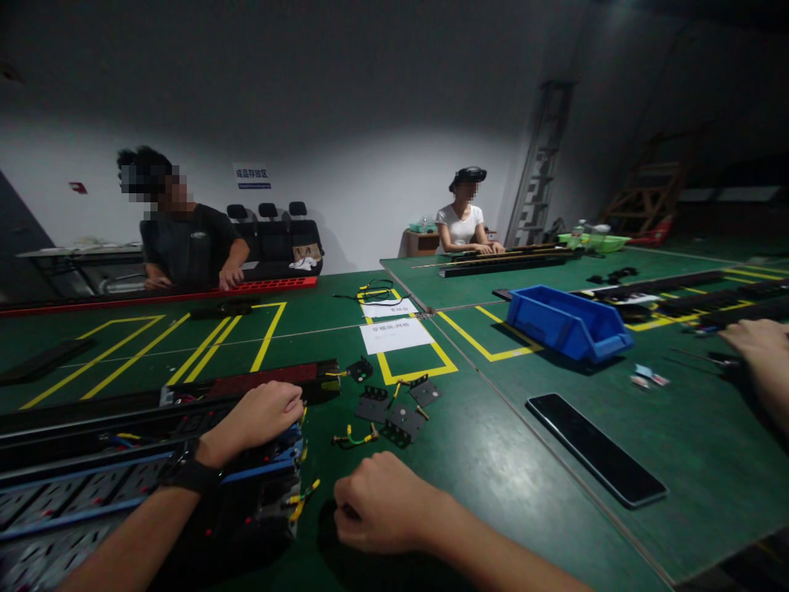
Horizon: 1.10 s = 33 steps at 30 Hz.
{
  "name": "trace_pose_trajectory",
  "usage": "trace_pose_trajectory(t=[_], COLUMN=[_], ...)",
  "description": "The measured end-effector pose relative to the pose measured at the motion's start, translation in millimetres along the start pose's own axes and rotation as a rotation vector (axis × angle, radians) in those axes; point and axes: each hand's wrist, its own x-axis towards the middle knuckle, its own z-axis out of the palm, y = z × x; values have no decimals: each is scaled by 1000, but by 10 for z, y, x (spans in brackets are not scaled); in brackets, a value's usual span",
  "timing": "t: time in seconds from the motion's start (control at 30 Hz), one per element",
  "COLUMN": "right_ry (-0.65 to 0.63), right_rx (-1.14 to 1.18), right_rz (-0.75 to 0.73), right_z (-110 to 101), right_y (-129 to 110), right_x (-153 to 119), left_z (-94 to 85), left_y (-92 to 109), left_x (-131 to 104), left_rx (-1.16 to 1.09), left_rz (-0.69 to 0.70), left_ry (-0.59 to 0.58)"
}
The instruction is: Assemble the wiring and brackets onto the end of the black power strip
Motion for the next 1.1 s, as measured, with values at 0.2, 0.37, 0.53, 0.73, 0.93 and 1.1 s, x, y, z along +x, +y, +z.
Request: trace_pose_trajectory(t=[0.2, 0.37, 0.53, 0.73, 0.93, 1.1], right_ry=[1, -15, -14, -5, -7, -6], right_rx=[-4, -9, -2, -1, 3, -6], right_rz=[-1, 8, 8, 2, 0, -2], right_z=[-24, -58, -63, -47, -54, -46], right_y=[-9, -28, -30, -17, -17, -18], right_x=[-16, -19, -14, -18, -13, -6], left_z=[30, 60, 60, 25, 36, 54], left_y=[-25, -42, -35, -17, -25, -35], left_x=[16, 28, 28, 12, 17, 21], left_rx=[4, -1, -2, 0, 3, -7], left_rz=[7, 13, 5, 4, 2, 8], left_ry=[8, 22, 21, 9, 5, 23])
